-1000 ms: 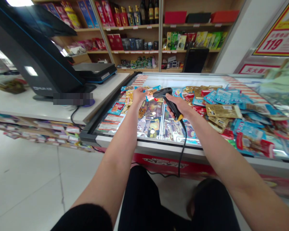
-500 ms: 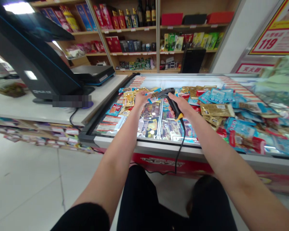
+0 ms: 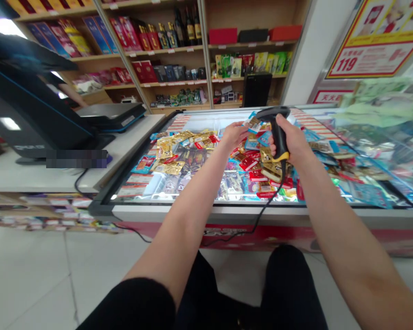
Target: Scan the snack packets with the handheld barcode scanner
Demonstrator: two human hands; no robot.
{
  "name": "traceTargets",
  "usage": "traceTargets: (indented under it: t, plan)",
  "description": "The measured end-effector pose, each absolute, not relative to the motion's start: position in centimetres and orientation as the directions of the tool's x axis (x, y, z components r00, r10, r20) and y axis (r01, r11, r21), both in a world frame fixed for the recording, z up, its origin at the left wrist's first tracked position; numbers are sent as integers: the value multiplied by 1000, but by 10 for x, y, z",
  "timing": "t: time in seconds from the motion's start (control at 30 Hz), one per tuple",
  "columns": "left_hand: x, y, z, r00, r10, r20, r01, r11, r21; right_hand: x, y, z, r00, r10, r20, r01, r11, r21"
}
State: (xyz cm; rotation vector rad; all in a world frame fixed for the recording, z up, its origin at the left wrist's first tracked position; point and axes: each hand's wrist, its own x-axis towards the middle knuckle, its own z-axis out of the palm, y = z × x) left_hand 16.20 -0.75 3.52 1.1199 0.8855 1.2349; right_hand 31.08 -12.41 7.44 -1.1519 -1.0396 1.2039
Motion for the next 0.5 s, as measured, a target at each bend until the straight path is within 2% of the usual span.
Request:
traceTargets:
  t: [0.1,0.27,0.37,0.5]
  plan:
    - [192,-6,32,169,982,89,-131,-67,989,330,-129,74,141,990,7,-103,22,-994]
    - [184,-11,11,15,986,167,202,-167,965,338,-131,66,128,991,-37,-152,-17,-988]
    - [156,-13,3,-41,968,248,380,-214,900,329,-129,64,91,994,-57,-182,-40,-982]
    - [110,-3,2,-48,942,331,636,-227,738,307,-124,63,25,998,-55,-183,-49,-982]
